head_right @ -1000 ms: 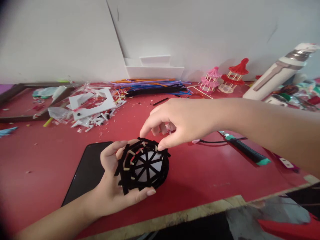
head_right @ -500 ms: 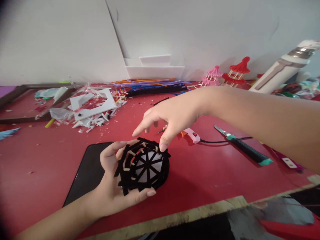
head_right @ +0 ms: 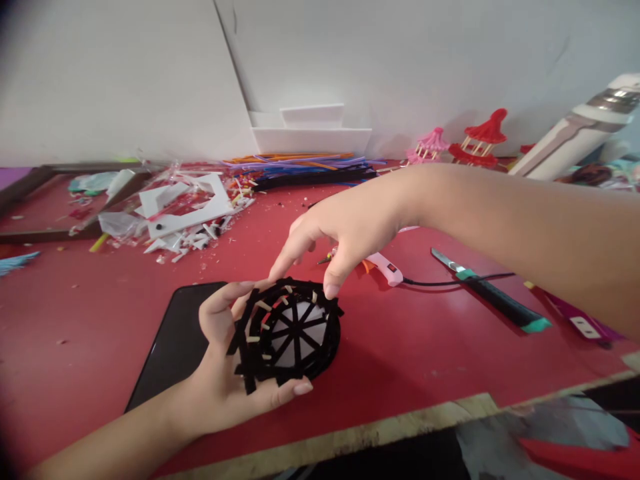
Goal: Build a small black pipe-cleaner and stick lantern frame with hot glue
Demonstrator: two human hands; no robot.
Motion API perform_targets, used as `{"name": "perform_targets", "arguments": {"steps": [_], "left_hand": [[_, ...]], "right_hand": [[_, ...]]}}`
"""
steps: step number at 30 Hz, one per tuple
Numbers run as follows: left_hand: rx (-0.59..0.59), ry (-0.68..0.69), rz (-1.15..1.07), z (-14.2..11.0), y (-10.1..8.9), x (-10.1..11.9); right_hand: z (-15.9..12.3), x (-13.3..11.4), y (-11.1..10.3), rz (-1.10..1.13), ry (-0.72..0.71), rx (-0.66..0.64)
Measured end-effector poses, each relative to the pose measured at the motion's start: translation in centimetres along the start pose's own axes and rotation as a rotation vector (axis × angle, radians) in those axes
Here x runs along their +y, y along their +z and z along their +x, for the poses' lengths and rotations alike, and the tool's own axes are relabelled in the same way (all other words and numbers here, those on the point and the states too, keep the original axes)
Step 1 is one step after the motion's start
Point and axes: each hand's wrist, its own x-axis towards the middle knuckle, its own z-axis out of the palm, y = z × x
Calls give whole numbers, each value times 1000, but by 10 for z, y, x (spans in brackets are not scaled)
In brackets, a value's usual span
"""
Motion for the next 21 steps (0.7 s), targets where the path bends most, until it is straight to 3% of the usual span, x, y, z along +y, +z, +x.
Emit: {"name": "perform_targets", "arguments": {"steps": [9,13,17,21], "left_hand": [[33,-8,8,-1,0,-1],[2,-8,-25,-1,0,-2],[0,-8,-6,0,0,0],[-12,-9,-16,1,0,2]], "right_hand": [[0,-5,-4,21,79,-76],[-2,-1,-5,1,20,-78],[-2,3,-1,-77,-97,10],[0,4,1,-115,-110,30]]}}
